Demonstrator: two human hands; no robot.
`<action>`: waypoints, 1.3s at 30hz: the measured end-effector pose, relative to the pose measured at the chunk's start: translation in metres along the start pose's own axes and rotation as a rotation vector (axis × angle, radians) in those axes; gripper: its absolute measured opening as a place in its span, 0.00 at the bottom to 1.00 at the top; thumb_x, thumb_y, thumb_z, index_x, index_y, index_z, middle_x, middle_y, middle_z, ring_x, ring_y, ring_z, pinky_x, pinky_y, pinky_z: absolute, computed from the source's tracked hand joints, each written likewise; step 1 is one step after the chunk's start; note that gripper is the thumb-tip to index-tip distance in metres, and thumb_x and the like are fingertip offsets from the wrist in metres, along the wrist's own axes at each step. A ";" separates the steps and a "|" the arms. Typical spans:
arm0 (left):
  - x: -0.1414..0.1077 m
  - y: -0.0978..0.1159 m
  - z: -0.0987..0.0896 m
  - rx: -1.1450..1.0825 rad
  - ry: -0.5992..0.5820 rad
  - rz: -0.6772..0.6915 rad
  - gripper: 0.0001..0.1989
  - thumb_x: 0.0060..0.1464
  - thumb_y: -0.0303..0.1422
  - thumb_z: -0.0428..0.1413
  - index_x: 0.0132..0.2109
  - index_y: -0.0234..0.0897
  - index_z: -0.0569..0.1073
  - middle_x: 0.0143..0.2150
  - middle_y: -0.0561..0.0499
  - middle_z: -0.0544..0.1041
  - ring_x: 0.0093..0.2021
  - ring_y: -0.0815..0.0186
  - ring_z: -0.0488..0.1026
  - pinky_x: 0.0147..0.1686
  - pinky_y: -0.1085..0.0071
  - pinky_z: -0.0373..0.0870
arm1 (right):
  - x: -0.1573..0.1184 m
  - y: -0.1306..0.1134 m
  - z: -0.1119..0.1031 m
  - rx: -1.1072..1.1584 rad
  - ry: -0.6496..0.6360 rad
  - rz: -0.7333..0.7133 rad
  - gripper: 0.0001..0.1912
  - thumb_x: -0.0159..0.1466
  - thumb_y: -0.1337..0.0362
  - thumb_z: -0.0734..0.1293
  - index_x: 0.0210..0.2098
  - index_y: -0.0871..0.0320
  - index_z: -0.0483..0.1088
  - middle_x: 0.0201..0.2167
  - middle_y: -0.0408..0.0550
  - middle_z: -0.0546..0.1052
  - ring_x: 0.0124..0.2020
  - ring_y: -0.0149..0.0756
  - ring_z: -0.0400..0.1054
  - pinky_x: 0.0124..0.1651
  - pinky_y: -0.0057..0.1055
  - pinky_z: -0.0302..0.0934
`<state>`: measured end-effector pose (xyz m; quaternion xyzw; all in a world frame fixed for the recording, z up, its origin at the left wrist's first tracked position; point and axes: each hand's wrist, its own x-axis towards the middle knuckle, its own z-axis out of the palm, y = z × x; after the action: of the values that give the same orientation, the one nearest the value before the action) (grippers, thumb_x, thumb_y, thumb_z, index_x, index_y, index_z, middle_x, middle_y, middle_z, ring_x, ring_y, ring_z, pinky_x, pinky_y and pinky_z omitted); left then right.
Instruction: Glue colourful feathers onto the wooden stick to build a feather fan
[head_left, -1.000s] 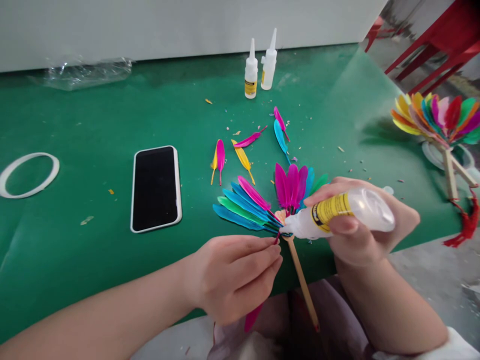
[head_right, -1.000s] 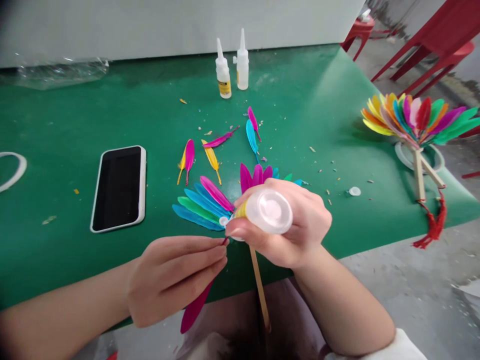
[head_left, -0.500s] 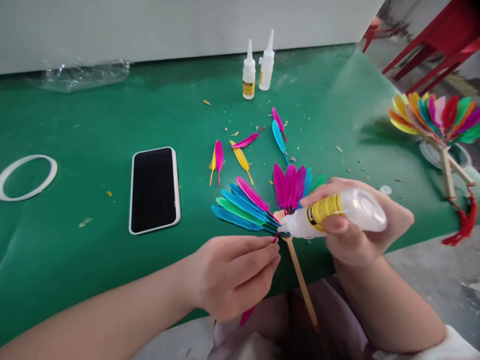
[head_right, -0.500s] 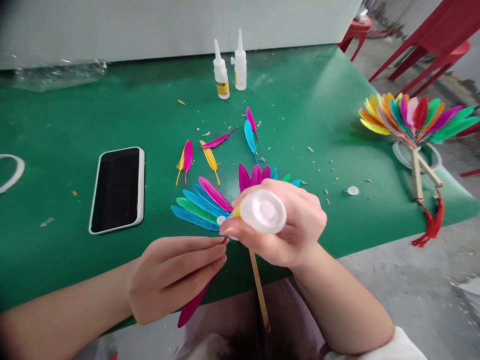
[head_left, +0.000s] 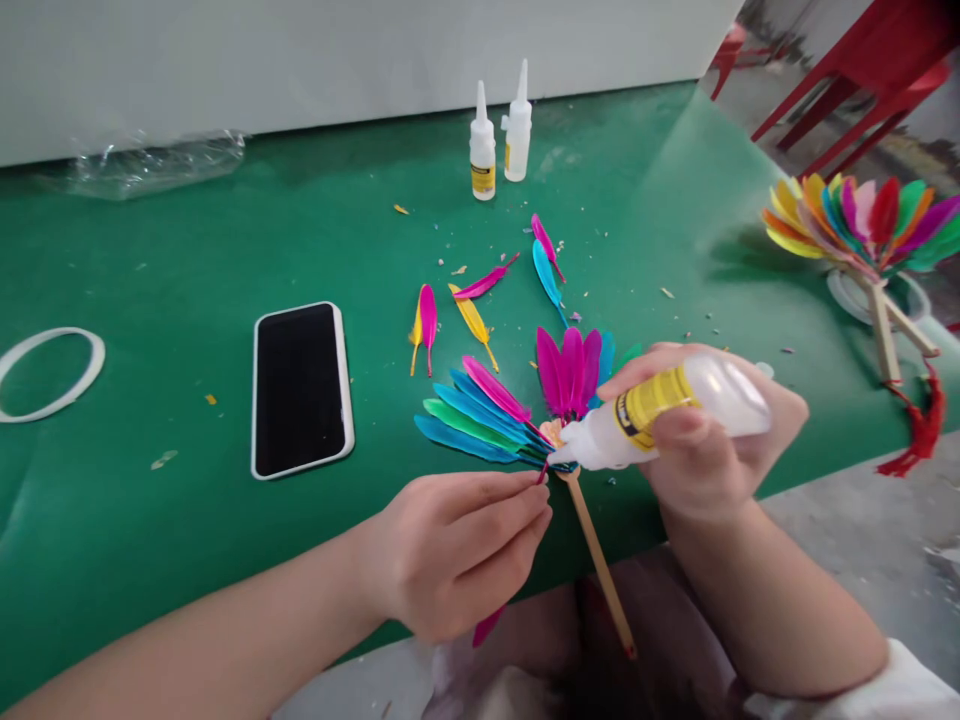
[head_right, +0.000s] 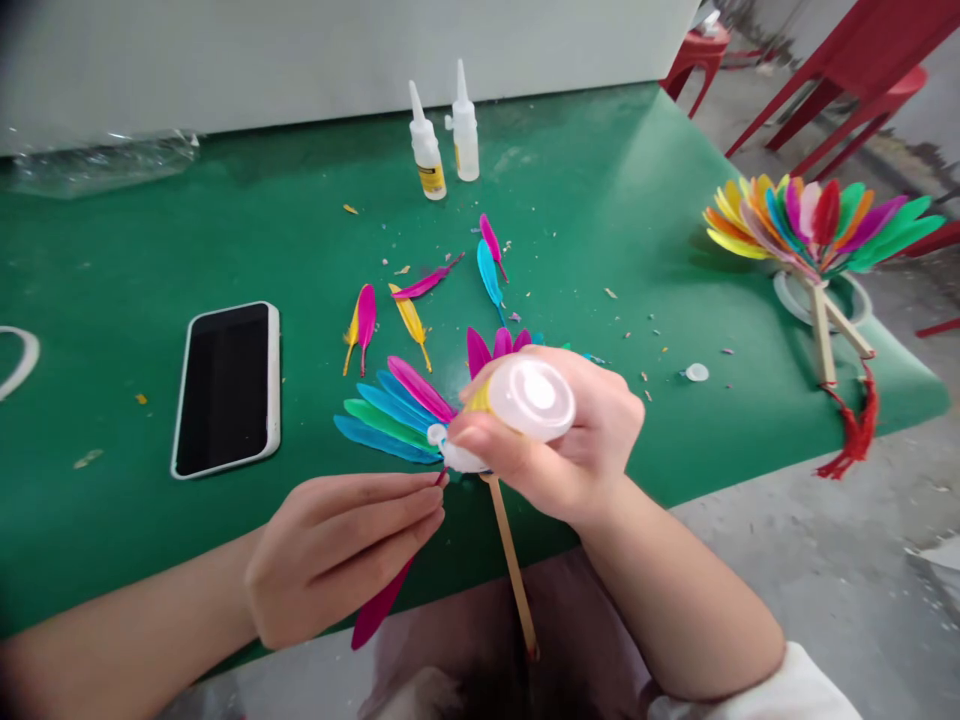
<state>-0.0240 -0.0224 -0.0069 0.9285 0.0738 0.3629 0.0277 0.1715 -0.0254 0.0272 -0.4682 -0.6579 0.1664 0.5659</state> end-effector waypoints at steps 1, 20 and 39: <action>-0.001 0.000 0.000 -0.004 -0.002 -0.001 0.08 0.53 0.22 0.51 0.34 0.34 0.74 0.34 0.48 0.79 0.42 0.66 0.75 0.47 0.72 0.75 | 0.000 0.001 0.002 0.035 -0.004 -0.042 0.13 0.59 0.55 0.63 0.22 0.53 0.68 0.19 0.41 0.72 0.19 0.27 0.62 0.19 0.27 0.55; 0.001 0.000 -0.002 -0.090 -0.025 -0.035 0.10 0.53 0.21 0.49 0.36 0.29 0.75 0.36 0.44 0.79 0.43 0.61 0.75 0.47 0.69 0.74 | 0.002 -0.002 0.007 0.047 0.002 -0.071 0.15 0.55 0.59 0.67 0.17 0.58 0.64 0.14 0.42 0.68 0.17 0.25 0.59 0.17 0.27 0.52; -0.004 0.000 0.000 -0.159 -0.048 -0.128 0.12 0.54 0.21 0.47 0.41 0.34 0.73 0.38 0.47 0.79 0.45 0.65 0.74 0.46 0.72 0.74 | 0.000 0.002 0.010 -0.020 0.088 -0.063 0.13 0.53 0.59 0.69 0.17 0.57 0.65 0.14 0.40 0.68 0.18 0.27 0.62 0.19 0.27 0.55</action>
<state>-0.0269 -0.0229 -0.0102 0.9252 0.1033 0.3427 0.1263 0.1633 -0.0209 0.0226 -0.4599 -0.6484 0.1212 0.5945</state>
